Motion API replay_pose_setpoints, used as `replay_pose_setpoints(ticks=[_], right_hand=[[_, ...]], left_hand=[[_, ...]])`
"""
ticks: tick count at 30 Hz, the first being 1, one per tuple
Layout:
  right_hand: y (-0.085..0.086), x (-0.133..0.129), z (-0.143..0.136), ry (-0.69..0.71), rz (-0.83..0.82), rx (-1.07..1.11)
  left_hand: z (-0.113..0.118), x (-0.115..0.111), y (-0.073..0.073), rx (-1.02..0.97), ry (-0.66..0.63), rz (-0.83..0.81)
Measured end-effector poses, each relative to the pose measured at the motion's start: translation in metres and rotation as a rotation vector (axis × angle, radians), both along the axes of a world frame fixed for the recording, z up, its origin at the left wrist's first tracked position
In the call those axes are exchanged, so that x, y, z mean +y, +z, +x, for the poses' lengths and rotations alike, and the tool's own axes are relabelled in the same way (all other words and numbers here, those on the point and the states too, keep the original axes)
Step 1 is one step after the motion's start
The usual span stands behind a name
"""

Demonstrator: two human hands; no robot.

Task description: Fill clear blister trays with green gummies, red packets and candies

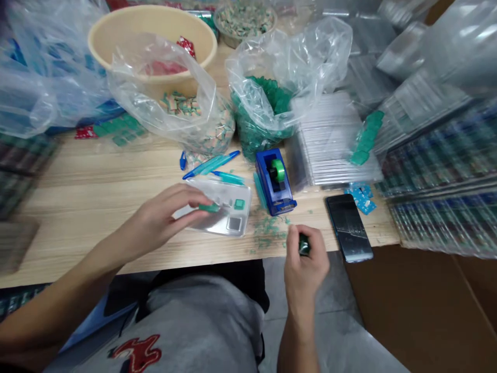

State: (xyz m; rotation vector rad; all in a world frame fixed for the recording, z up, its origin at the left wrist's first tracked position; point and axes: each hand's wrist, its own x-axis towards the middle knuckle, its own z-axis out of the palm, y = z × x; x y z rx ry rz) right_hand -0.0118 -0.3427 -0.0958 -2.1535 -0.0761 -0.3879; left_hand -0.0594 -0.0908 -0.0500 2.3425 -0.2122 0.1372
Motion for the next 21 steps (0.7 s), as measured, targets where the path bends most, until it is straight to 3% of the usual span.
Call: replay_pose_setpoints(ticks=[3, 6, 13, 17, 21], right_hand=[[-0.006, -0.004, -0.003, 0.164, 0.054, 0.155], [-0.01, -0.001, -0.01, 0.167, 0.099, 0.213], [-0.013, 0.001, -0.015, 0.185, 0.201, 0.287], [-0.014, 0.004, -0.015, 0.166, 0.303, 0.397], [-0.017, 0.006, -0.017, 0.156, 0.376, 0.471]], left_hand=[[0.015, 0.003, -0.017, -0.075, -0.066, 0.117], [0.025, -0.001, -0.027, -0.113, -0.125, 0.173], [0.023, -0.003, -0.029, -0.1, -0.019, 0.194], [0.023, -0.004, -0.03, -0.109, -0.075, 0.121], [0.023, -0.011, -0.033, -0.175, -0.08, 0.217]])
